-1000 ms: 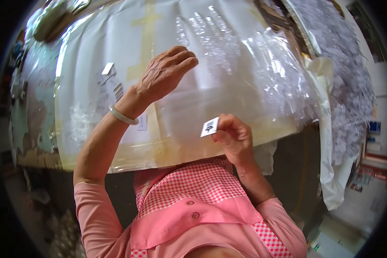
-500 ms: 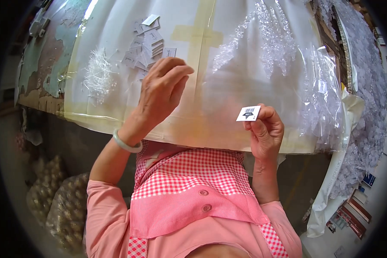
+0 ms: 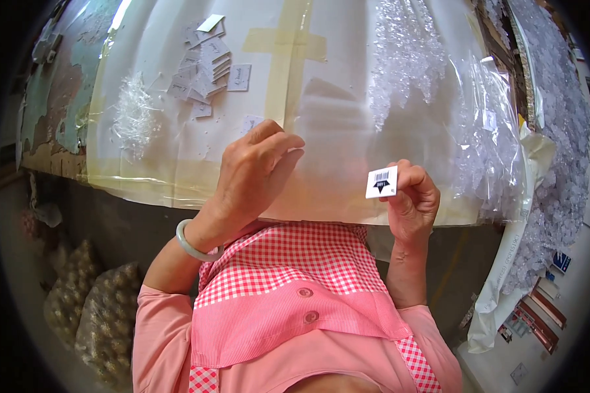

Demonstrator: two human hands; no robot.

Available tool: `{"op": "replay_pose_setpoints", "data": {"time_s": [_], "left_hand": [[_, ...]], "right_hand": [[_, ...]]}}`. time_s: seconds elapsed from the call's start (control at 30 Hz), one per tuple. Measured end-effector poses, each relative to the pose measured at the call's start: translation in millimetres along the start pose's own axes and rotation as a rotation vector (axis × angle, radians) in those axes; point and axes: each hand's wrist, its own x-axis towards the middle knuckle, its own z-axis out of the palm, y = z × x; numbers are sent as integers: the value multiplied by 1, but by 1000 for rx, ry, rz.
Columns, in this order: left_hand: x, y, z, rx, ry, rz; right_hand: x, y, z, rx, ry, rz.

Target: Packaging small plastic decorative components and labels into clear plastic bags at a workbench.

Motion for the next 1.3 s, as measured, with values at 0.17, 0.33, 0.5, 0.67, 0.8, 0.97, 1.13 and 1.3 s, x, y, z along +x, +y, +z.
{"op": "replay_pose_setpoints", "data": {"time_s": [0.17,0.33,0.5,0.67,0.8,0.97,1.13,1.3], "left_hand": [[-1,12,15,-5,-68,49],[11,29,36,-57,-150,23],[37,42,41,-709,-592,-777],[50,41,47,-955,-534,-1010],[53,43,54,-947,-522,-1045],[53,43,56,-960,-515,-1059],[50,39,56,-957,-489,-1078],[49,47,50,-996,-466,-1104]], "right_hand": [[-11,-5,-25,121,-27,6],[-20,-5,-36,87,39,1],[-21,-10,-31,85,36,26],[-18,-12,-28,105,7,5],[-18,-10,-25,121,27,12],[-15,-11,-24,88,32,36],[-12,-6,-30,19,0,18],[-12,-6,-30,-17,4,11]]}}
